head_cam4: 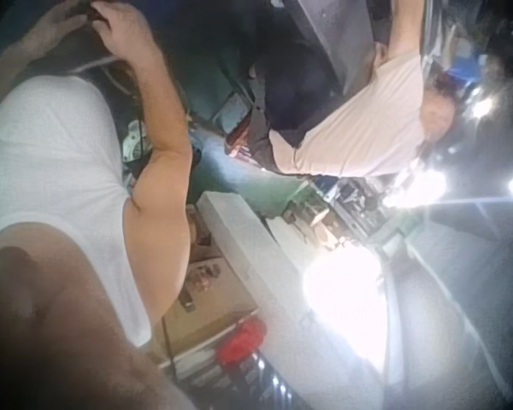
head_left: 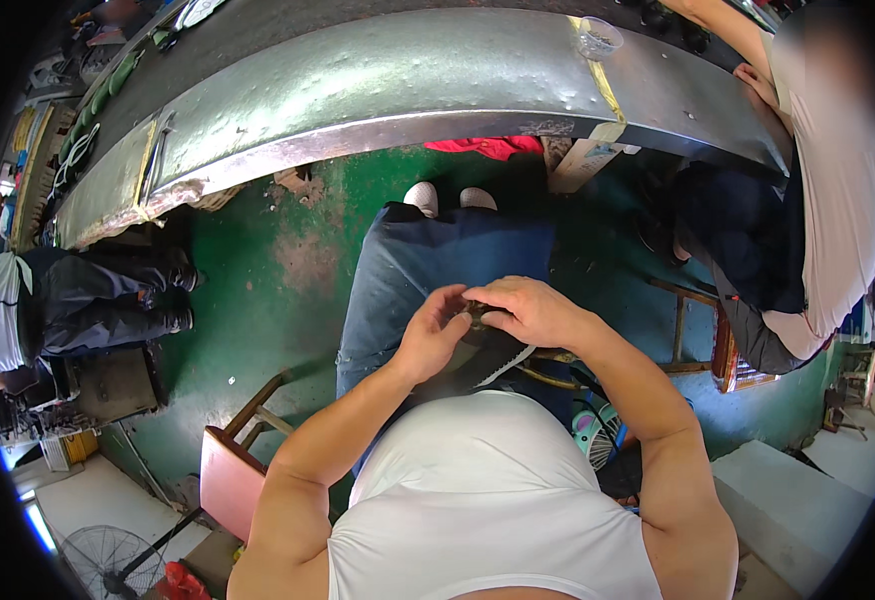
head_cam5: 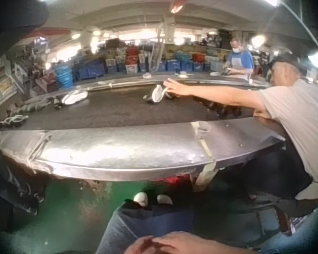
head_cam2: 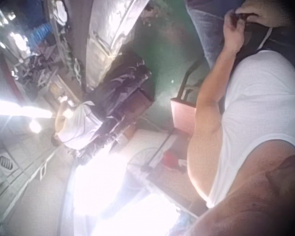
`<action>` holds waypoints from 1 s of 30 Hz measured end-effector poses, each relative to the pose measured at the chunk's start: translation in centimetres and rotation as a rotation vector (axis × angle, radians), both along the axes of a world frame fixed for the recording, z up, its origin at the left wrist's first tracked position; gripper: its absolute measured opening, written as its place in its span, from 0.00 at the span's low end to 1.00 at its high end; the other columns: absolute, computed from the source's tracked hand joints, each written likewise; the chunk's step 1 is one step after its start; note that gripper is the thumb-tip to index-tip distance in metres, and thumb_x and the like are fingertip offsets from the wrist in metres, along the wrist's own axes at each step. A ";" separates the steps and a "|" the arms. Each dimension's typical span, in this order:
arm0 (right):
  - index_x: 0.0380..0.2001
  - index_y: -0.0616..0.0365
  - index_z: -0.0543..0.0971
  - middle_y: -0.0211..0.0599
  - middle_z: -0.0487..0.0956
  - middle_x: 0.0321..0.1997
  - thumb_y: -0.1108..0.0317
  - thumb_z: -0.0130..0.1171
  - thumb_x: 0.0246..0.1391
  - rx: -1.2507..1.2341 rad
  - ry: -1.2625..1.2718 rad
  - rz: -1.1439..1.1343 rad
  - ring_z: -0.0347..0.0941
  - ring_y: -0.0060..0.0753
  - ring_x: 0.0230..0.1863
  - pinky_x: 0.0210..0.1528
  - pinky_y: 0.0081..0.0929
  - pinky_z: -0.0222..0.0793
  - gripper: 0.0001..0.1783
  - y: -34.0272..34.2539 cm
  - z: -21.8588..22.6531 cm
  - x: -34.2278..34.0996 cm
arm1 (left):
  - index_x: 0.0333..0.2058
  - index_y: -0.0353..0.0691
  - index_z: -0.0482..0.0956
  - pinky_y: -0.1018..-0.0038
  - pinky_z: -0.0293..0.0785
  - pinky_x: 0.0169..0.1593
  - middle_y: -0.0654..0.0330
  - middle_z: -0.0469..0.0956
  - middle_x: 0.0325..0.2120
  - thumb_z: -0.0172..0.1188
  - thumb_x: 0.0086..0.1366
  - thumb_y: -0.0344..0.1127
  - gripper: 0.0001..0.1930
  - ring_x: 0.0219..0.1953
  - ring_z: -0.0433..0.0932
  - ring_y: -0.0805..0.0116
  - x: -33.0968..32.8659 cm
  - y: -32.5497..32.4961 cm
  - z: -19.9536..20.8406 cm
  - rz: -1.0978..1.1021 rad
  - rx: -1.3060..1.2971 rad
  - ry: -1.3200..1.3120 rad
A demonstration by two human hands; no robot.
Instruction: The person is trimming excess material and lasting shoes in a factory environment.
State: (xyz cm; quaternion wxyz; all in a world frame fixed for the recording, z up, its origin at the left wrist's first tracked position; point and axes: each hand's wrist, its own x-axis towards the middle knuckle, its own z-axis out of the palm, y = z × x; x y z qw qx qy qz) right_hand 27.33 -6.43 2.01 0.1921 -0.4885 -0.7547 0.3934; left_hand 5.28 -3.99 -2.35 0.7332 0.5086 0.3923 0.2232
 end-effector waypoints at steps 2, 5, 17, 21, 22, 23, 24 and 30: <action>0.53 0.55 0.77 0.42 0.80 0.46 0.72 0.63 0.54 0.263 0.078 -0.001 0.77 0.46 0.46 0.50 0.39 0.74 0.22 0.5 0.0 -0.6 | 0.61 0.33 0.63 0.72 0.69 0.59 0.55 0.72 0.52 0.53 0.71 0.31 0.22 0.55 0.72 0.69 -0.2 -0.6 0.2 -0.003 -0.034 -0.058; 0.48 0.57 0.78 0.41 0.79 0.45 0.72 0.65 0.52 0.086 0.147 0.039 0.76 0.47 0.46 0.49 0.38 0.74 0.18 1.1 0.4 -1.3 | 0.62 0.32 0.63 0.71 0.67 0.61 0.53 0.72 0.54 0.50 0.73 0.32 0.21 0.57 0.72 0.66 -0.6 -0.6 0.1 -0.049 -0.029 -0.065; 0.34 0.64 0.77 0.35 0.77 0.46 0.73 0.53 0.60 -0.337 0.720 -0.387 0.75 0.28 0.42 0.46 0.30 0.72 0.05 1.9 -3.0 0.0 | 0.63 0.35 0.66 0.69 0.67 0.61 0.48 0.77 0.51 0.42 0.78 0.45 0.24 0.56 0.74 0.61 -1.7 0.4 -0.3 -0.241 0.129 0.197; 0.18 0.62 0.77 0.44 0.77 0.44 0.64 0.65 0.54 0.211 0.077 0.048 0.75 0.48 0.40 0.46 0.32 0.71 0.16 1.5 0.9 -1.2 | 0.60 0.36 0.69 0.68 0.69 0.58 0.48 0.78 0.48 0.40 0.78 0.46 0.22 0.53 0.76 0.59 -1.4 0.6 -0.2 -0.209 0.155 0.220; 0.18 0.62 0.77 0.44 0.77 0.44 0.64 0.65 0.54 0.213 0.075 0.045 0.75 0.48 0.40 0.46 0.32 0.71 0.16 1.8 0.7 -1.4 | 0.60 0.36 0.69 0.68 0.69 0.58 0.48 0.78 0.48 0.40 0.78 0.46 0.22 0.53 0.76 0.59 -1.3 0.8 -0.4 -0.212 0.157 0.217; 0.19 0.62 0.77 0.43 0.78 0.45 0.64 0.65 0.55 0.226 0.158 0.039 0.76 0.45 0.41 0.46 0.32 0.71 0.16 2.1 0.1 -1.6 | 0.58 0.36 0.70 0.68 0.69 0.57 0.47 0.79 0.47 0.39 0.78 0.47 0.22 0.52 0.77 0.58 -1.4 0.9 -0.8 -0.214 0.144 0.261; 0.19 0.62 0.77 0.43 0.78 0.45 0.64 0.65 0.55 0.240 0.241 0.034 0.77 0.43 0.42 0.45 0.33 0.72 0.16 2.2 -0.7 -1.6 | 0.56 0.36 0.71 0.67 0.70 0.56 0.46 0.79 0.45 0.39 0.78 0.48 0.22 0.52 0.77 0.58 -1.4 1.0 -1.2 -0.215 0.131 0.304; 0.35 0.65 0.80 0.35 0.79 0.47 0.67 0.56 0.65 -0.289 1.122 -0.628 0.76 0.29 0.47 0.52 0.31 0.74 0.10 4.3 -3.3 3.1 | 0.51 0.35 0.72 0.66 0.70 0.55 0.44 0.78 0.41 0.38 0.78 0.50 0.24 0.48 0.77 0.57 -0.8 1.0 -1.6 -0.250 0.146 0.397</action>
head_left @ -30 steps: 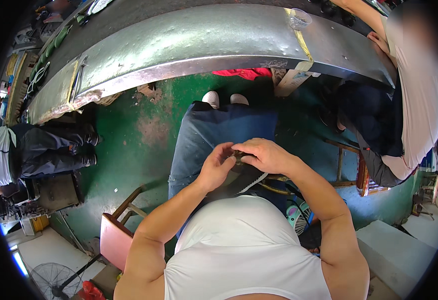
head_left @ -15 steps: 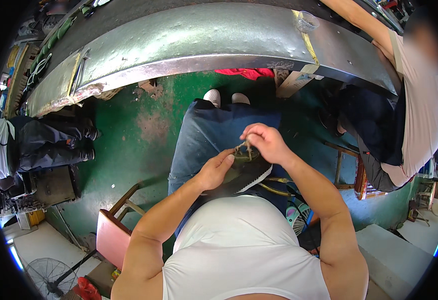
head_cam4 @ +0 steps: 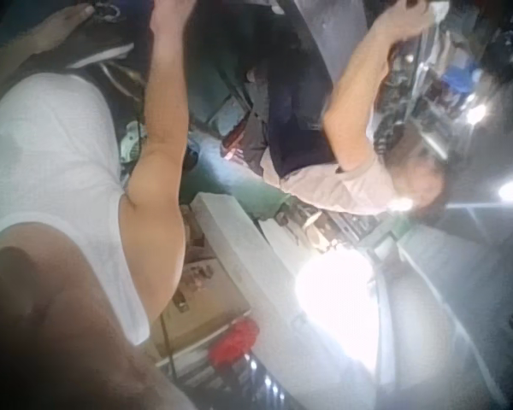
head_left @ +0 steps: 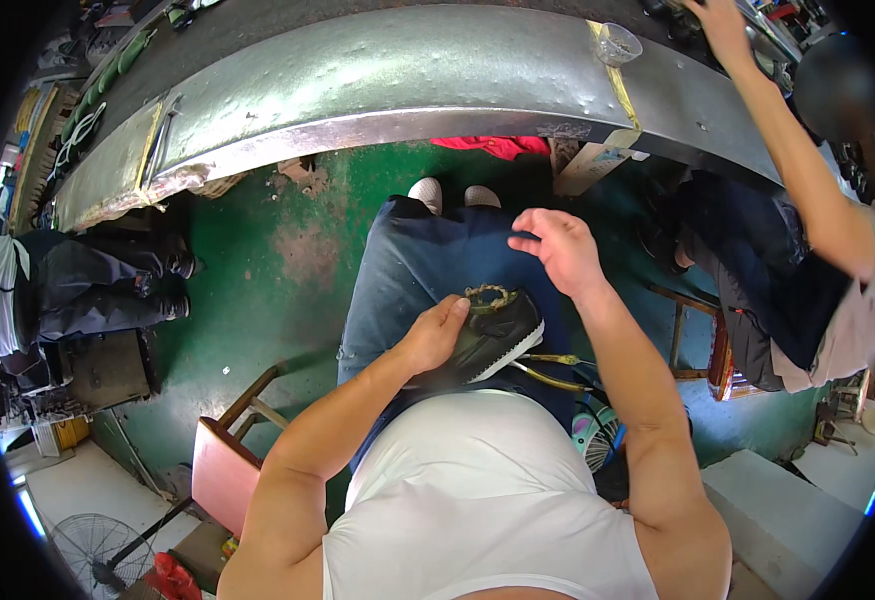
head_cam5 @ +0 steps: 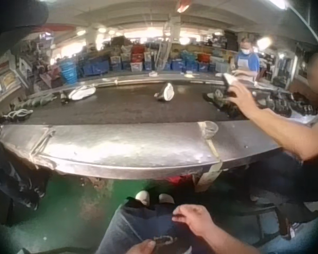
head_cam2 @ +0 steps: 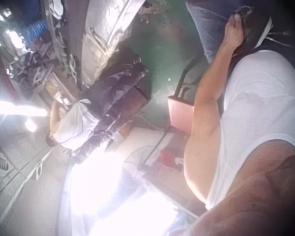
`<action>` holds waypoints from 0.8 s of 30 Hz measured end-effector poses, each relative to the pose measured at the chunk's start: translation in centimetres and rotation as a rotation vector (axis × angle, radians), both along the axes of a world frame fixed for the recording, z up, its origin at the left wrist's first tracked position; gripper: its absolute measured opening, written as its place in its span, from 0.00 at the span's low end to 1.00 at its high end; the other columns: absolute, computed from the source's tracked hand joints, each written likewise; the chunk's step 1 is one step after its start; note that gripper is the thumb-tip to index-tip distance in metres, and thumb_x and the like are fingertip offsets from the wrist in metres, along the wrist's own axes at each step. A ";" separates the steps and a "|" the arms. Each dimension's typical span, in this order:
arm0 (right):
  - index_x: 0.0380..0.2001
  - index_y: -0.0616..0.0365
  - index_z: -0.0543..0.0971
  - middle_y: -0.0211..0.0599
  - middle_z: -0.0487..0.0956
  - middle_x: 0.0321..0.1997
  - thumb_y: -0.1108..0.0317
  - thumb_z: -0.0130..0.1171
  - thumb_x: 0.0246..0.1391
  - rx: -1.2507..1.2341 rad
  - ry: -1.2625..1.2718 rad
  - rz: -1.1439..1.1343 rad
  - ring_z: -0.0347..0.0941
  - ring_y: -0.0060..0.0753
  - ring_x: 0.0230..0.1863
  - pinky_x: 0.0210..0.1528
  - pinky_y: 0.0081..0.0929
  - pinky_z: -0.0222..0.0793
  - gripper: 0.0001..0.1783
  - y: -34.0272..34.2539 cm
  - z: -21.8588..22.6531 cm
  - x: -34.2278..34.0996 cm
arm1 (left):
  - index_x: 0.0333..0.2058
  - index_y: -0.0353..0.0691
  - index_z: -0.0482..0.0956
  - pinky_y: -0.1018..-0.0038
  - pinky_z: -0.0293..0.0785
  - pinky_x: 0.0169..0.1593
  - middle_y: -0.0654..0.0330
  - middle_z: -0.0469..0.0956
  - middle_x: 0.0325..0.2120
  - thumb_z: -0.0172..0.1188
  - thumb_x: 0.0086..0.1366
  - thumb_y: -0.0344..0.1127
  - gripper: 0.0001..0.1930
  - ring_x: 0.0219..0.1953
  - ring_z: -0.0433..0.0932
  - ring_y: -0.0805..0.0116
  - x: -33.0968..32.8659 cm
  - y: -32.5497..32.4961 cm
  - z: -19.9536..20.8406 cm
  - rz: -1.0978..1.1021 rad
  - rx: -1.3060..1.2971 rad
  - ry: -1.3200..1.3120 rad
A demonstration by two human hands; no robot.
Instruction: The person is trimming excess material and lasting shoes in a factory environment.
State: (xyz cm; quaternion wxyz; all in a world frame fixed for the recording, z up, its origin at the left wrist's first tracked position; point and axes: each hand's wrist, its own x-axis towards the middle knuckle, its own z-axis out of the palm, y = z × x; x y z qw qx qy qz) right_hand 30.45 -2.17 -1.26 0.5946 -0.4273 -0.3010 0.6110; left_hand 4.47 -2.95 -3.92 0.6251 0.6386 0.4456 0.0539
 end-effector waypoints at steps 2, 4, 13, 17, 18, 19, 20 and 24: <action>0.42 0.63 0.81 0.38 0.78 0.53 0.65 0.59 0.62 0.111 -0.703 0.289 0.77 0.36 0.51 0.55 0.36 0.72 0.12 -0.8 2.2 -1.0 | 0.51 0.35 0.72 0.65 0.70 0.54 0.45 0.78 0.40 0.38 0.78 0.50 0.24 0.47 0.77 0.58 -0.5 -0.1 -0.9 0.015 -0.011 -0.025; 0.45 0.59 0.81 0.41 0.77 0.54 0.65 0.63 0.58 0.457 -1.055 0.433 0.75 0.44 0.55 0.57 0.38 0.70 0.14 -2.3 3.8 -2.6 | 0.50 0.35 0.73 0.65 0.70 0.53 0.46 0.78 0.40 0.38 0.78 0.50 0.23 0.46 0.77 0.58 -0.4 -0.1 -0.9 0.031 -0.019 -0.059; 0.30 0.64 0.81 0.37 0.80 0.41 0.65 0.58 0.58 0.247 -1.012 0.348 0.74 0.33 0.43 0.49 0.31 0.68 0.11 -3.7 0.7 -3.3 | 0.48 0.34 0.73 0.64 0.71 0.52 0.44 0.78 0.39 0.37 0.78 0.50 0.23 0.44 0.77 0.52 0.2 -0.1 0.1 0.038 0.021 -0.029; 0.29 0.66 0.79 0.32 0.78 0.36 0.65 0.49 0.63 -0.120 -0.312 0.298 0.69 0.19 0.34 0.41 0.23 0.66 0.16 -3.9 -2.0 -3.1 | 0.49 0.34 0.72 0.59 0.70 0.53 0.39 0.78 0.40 0.36 0.78 0.50 0.24 0.47 0.77 0.42 0.4 0.2 -0.4 0.017 0.061 0.020; 0.29 0.66 0.79 0.31 0.78 0.35 0.64 0.50 0.63 -0.122 -0.203 0.271 0.68 0.18 0.33 0.40 0.24 0.66 0.17 -3.8 -2.4 -2.9 | 0.49 0.34 0.72 0.57 0.70 0.53 0.37 0.78 0.41 0.36 0.78 0.50 0.24 0.48 0.77 0.39 0.4 0.4 -0.4 -0.009 0.049 0.035; 0.24 0.64 0.79 0.34 0.78 0.33 0.63 0.57 0.60 -0.208 -0.181 0.310 0.70 0.23 0.33 0.41 0.25 0.66 0.15 -3.6 -1.2 -2.8 | 0.49 0.34 0.72 0.57 0.70 0.53 0.37 0.78 0.41 0.36 0.78 0.50 0.24 0.48 0.77 0.39 0.2 0.1 -0.1 -0.008 0.045 0.039; 0.24 0.64 0.79 0.34 0.78 0.33 0.63 0.57 0.60 -0.207 -0.182 0.307 0.70 0.23 0.33 0.41 0.25 0.66 0.15 -3.4 -0.3 -2.8 | 0.50 0.34 0.71 0.57 0.71 0.53 0.37 0.78 0.41 0.36 0.78 0.49 0.24 0.48 0.76 0.37 0.4 0.2 0.5 -0.021 0.069 0.055; 0.13 0.62 0.69 0.37 0.75 0.28 0.71 0.67 0.50 0.484 -1.067 0.436 0.71 0.29 0.34 0.34 0.31 0.66 0.19 -2.1 2.7 -4.3 | 0.53 0.35 0.69 0.53 0.71 0.52 0.34 0.78 0.42 0.35 0.78 0.48 0.23 0.50 0.75 0.34 0.4 -0.7 1.9 -0.033 0.154 0.017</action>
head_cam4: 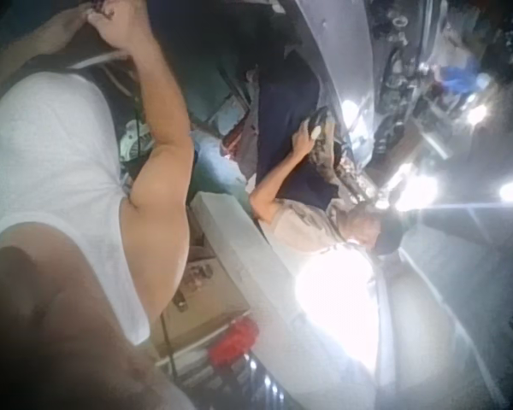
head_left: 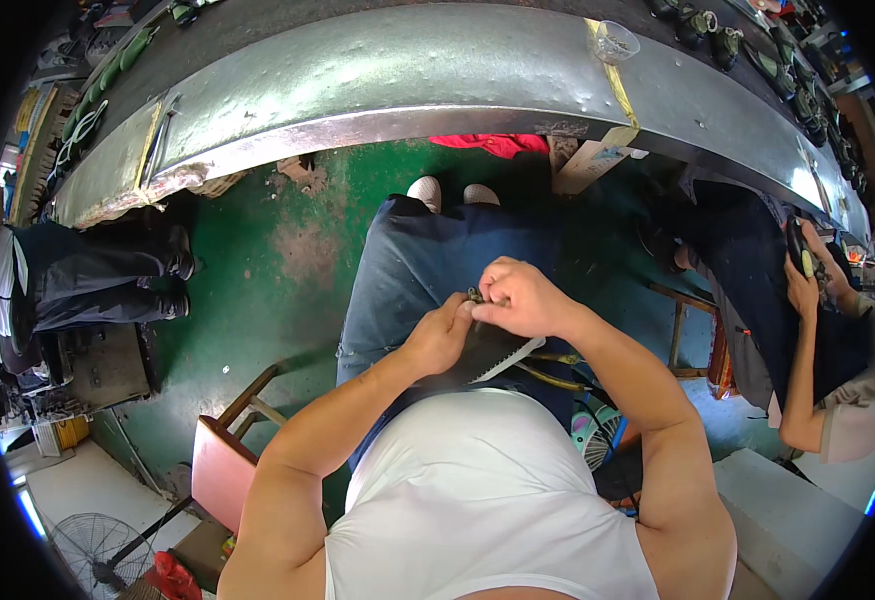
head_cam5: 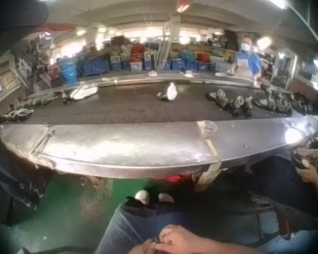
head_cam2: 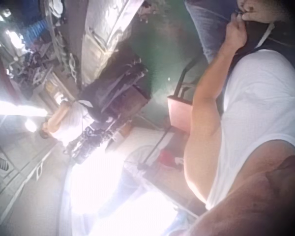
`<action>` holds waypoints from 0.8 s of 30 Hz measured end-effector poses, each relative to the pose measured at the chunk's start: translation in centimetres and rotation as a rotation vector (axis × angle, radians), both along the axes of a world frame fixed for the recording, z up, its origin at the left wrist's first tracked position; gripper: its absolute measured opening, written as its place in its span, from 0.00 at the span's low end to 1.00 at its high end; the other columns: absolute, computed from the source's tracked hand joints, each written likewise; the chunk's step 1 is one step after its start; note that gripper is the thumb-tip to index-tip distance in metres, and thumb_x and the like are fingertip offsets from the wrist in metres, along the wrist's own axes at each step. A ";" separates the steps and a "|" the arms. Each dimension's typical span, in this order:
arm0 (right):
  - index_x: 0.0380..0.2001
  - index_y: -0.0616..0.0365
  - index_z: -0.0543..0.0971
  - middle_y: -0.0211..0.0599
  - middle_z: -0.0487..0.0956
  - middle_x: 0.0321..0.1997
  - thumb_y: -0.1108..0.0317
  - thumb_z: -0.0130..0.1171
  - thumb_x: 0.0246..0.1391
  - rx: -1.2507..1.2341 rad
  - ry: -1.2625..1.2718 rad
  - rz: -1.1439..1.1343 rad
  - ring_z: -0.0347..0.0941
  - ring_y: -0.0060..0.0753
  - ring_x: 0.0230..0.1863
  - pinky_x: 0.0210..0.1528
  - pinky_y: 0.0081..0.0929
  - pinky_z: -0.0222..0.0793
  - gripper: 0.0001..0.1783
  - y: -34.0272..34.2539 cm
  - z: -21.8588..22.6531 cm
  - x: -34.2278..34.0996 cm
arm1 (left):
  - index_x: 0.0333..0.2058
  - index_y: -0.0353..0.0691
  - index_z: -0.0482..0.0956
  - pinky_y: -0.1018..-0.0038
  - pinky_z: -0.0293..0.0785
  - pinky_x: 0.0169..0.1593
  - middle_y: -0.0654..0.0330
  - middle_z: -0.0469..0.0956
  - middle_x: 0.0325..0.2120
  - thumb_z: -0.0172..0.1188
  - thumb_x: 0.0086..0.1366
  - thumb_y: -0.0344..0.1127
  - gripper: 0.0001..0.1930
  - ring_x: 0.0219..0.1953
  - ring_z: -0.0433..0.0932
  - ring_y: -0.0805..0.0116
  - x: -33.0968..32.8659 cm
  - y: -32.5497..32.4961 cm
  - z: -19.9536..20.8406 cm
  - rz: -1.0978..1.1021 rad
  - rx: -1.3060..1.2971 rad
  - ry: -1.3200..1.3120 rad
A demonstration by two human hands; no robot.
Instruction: The person is trimming excess material and lasting shoes in a factory environment.
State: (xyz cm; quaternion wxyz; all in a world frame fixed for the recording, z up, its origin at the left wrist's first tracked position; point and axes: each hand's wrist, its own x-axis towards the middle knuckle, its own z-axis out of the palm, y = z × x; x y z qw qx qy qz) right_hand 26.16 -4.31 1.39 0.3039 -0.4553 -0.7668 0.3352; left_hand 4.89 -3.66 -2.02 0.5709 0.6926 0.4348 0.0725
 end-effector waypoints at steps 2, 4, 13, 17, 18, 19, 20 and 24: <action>0.12 0.63 0.69 0.36 0.75 0.28 0.72 0.65 0.52 -0.381 0.230 -0.138 0.70 0.26 0.32 0.33 0.28 0.65 0.19 0.3 -0.3 -0.3 | 0.55 0.35 0.68 0.52 0.70 0.53 0.34 0.78 0.42 0.35 0.78 0.48 0.23 0.51 0.75 0.34 -0.2 0.1 -0.6 0.011 0.021 -0.023; 0.13 0.65 0.69 0.35 0.75 0.28 0.72 0.64 0.52 -0.444 0.328 -0.177 0.70 0.25 0.31 0.31 0.27 0.65 0.19 0.5 -1.3 -0.5 | 0.56 0.35 0.67 0.52 0.70 0.53 0.34 0.78 0.41 0.34 0.78 0.48 0.23 0.50 0.75 0.34 -0.5 0.6 -0.6 -0.020 -0.016 -0.001; 0.16 0.65 0.76 0.47 0.76 0.24 0.54 0.68 0.50 -0.170 -0.049 0.006 0.74 0.48 0.27 0.30 0.40 0.68 0.24 1.6 -0.8 0.1 | 0.65 0.27 0.56 0.56 0.65 0.64 0.37 0.59 0.64 0.60 0.65 0.47 0.39 0.64 0.63 0.36 -0.6 -1.5 4.2 -0.045 0.460 0.034; 0.14 0.66 0.72 0.44 0.74 0.21 0.63 0.68 0.50 -0.213 -0.062 -0.200 0.71 0.46 0.21 0.25 0.37 0.65 0.21 2.2 -2.4 -0.9 | 0.67 0.22 0.44 0.57 0.61 0.68 0.32 0.48 0.68 0.71 0.54 0.54 0.59 0.68 0.59 0.36 0.5 -1.7 6.3 -0.276 0.350 0.336; 0.15 0.65 0.73 0.45 0.74 0.21 0.66 0.66 0.49 -0.023 -0.023 -0.118 0.71 0.48 0.22 0.25 0.39 0.66 0.18 2.2 -2.8 -1.8 | 0.68 0.21 0.40 0.57 0.61 0.68 0.30 0.44 0.69 0.71 0.54 0.54 0.61 0.68 0.58 0.36 0.9 -1.6 6.0 -0.354 0.253 0.441; 0.14 0.65 0.73 0.46 0.73 0.21 0.67 0.65 0.49 0.035 -0.018 -0.133 0.71 0.50 0.23 0.25 0.40 0.66 0.17 2.4 -3.2 -3.1 | 0.68 0.22 0.37 0.57 0.63 0.67 0.28 0.41 0.69 0.72 0.53 0.52 0.62 0.67 0.58 0.33 1.0 -1.8 5.4 -0.381 0.287 0.442; 0.14 0.65 0.73 0.46 0.73 0.21 0.69 0.64 0.49 0.094 -0.011 -0.148 0.71 0.51 0.23 0.25 0.41 0.66 0.16 2.5 -3.4 -4.0 | 0.68 0.22 0.37 0.57 0.63 0.67 0.28 0.41 0.69 0.72 0.53 0.52 0.62 0.67 0.58 0.33 0.8 -1.8 4.9 -0.378 0.285 0.445; 0.14 0.65 0.73 0.48 0.73 0.20 0.69 0.62 0.51 0.021 0.060 -0.128 0.71 0.51 0.23 0.26 0.41 0.66 0.16 3.4 -2.5 -4.5 | 0.67 0.22 0.38 0.57 0.64 0.66 0.27 0.43 0.68 0.73 0.54 0.46 0.59 0.67 0.58 0.31 0.4 -1.1 3.9 -0.329 0.312 0.371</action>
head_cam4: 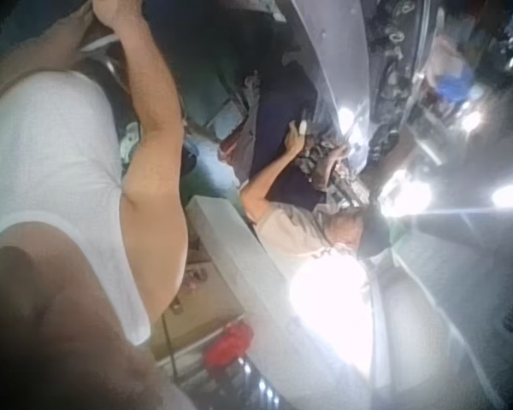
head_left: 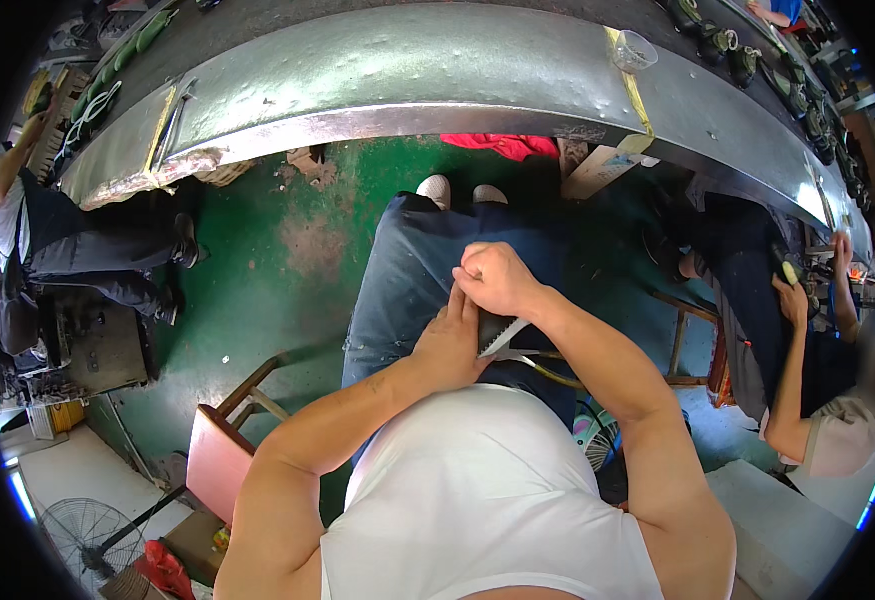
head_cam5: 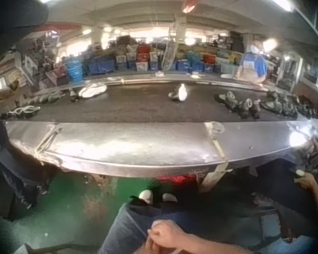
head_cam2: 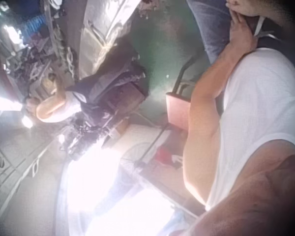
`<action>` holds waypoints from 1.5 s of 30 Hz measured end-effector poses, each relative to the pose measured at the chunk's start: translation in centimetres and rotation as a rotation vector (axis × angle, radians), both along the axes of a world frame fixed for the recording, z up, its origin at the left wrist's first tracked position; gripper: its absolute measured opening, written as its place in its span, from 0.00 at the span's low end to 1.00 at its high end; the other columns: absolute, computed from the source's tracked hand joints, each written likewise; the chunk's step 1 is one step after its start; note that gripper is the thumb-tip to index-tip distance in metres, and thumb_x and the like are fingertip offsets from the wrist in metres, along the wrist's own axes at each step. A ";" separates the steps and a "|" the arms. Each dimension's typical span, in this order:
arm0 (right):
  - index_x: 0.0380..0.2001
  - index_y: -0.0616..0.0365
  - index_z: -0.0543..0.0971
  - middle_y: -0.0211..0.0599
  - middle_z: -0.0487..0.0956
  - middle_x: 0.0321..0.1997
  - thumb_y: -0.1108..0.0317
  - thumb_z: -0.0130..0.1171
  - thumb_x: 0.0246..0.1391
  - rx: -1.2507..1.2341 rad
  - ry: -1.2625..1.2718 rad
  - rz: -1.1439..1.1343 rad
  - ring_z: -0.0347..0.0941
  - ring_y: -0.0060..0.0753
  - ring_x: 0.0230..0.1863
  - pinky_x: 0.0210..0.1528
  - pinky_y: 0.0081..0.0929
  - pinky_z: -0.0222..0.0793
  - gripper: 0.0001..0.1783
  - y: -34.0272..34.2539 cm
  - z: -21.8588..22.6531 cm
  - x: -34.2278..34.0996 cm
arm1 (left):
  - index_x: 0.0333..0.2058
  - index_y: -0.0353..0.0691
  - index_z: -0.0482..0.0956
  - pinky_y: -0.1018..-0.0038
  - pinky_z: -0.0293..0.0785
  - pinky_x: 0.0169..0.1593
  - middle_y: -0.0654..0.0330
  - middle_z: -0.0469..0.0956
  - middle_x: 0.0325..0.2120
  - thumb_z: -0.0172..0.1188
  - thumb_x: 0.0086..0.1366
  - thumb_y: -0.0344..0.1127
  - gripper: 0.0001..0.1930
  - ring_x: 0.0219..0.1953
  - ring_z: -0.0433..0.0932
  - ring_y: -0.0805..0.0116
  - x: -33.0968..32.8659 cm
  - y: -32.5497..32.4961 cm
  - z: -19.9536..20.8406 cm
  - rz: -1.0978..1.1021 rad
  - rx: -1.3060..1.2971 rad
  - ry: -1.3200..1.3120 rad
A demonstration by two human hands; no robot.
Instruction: The person is trimming excess material and lasting shoes in a factory environment.
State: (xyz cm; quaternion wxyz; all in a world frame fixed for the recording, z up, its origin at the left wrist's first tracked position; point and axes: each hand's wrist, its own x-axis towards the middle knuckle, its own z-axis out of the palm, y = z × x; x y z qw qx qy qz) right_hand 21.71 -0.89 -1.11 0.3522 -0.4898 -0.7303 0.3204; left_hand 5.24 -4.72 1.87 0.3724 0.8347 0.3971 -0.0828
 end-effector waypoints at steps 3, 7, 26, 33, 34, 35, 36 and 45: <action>0.16 0.64 0.77 0.50 0.76 0.23 0.60 0.62 0.54 -0.202 0.030 0.030 0.75 0.56 0.29 0.34 0.48 0.70 0.19 1.4 -0.2 0.4 | 0.67 0.22 0.40 0.58 0.65 0.66 0.29 0.46 0.67 0.72 0.54 0.43 0.57 0.65 0.61 0.34 0.1 1.4 -0.5 0.027 -0.097 -0.102; 0.23 0.62 0.80 0.50 0.79 0.29 0.59 0.60 0.60 -0.166 -0.213 -0.150 0.77 0.54 0.33 0.37 0.45 0.72 0.18 3.6 -0.4 1.9 | 0.68 0.22 0.45 0.62 0.64 0.66 0.33 0.53 0.66 0.71 0.54 0.47 0.56 0.66 0.64 0.44 -1.2 5.2 -5.1 0.085 -0.440 -0.331; 0.39 0.58 0.83 0.40 0.79 0.32 0.63 0.66 0.53 0.194 -0.381 -0.287 0.78 0.45 0.34 0.35 0.37 0.74 0.12 -6.7 2.1 4.7 | 0.47 0.37 0.80 0.56 0.77 0.42 0.45 0.82 0.33 0.49 0.72 0.41 0.17 0.37 0.82 0.46 -0.2 3.0 -2.1 0.133 0.154 -0.272; 0.25 0.54 0.81 0.36 0.78 0.26 0.62 0.65 0.51 0.095 -0.405 -0.373 0.78 0.43 0.27 0.29 0.38 0.74 0.08 -5.7 1.6 2.6 | 0.44 0.33 0.79 0.57 0.76 0.45 0.48 0.82 0.34 0.51 0.71 0.39 0.15 0.40 0.80 0.47 0.2 2.0 -2.3 0.199 0.199 -0.352; 0.24 0.55 0.80 0.36 0.78 0.25 0.63 0.65 0.51 0.109 -0.422 -0.359 0.77 0.43 0.27 0.29 0.38 0.74 0.08 -5.6 1.4 2.5 | 0.44 0.33 0.79 0.57 0.76 0.45 0.48 0.82 0.34 0.51 0.71 0.39 0.15 0.40 0.80 0.47 0.1 1.9 -2.5 0.202 0.201 -0.352; 0.23 0.55 0.80 0.36 0.78 0.24 0.64 0.65 0.50 0.124 -0.438 -0.345 0.77 0.43 0.26 0.29 0.38 0.74 0.08 -5.6 1.3 2.4 | 0.44 0.32 0.79 0.57 0.75 0.48 0.46 0.81 0.37 0.52 0.70 0.38 0.15 0.44 0.79 0.46 0.1 1.8 -2.8 0.223 0.207 -0.404; 0.23 0.55 0.80 0.36 0.78 0.24 0.64 0.65 0.50 0.126 -0.439 -0.342 0.77 0.43 0.26 0.29 0.38 0.74 0.08 -5.7 1.3 2.7 | 0.43 0.31 0.79 0.57 0.74 0.51 0.45 0.81 0.40 0.53 0.69 0.37 0.14 0.47 0.78 0.46 0.1 1.7 -3.0 0.243 0.214 -0.455; 0.29 0.55 0.81 0.37 0.79 0.28 0.67 0.63 0.51 0.158 -0.207 0.026 0.77 0.45 0.30 0.32 0.38 0.73 0.04 -6.3 1.7 5.1 | 0.51 0.27 0.70 0.59 0.64 0.65 0.35 0.70 0.57 0.56 0.69 0.41 0.22 0.62 0.68 0.43 0.2 1.5 -4.4 0.187 0.085 -0.483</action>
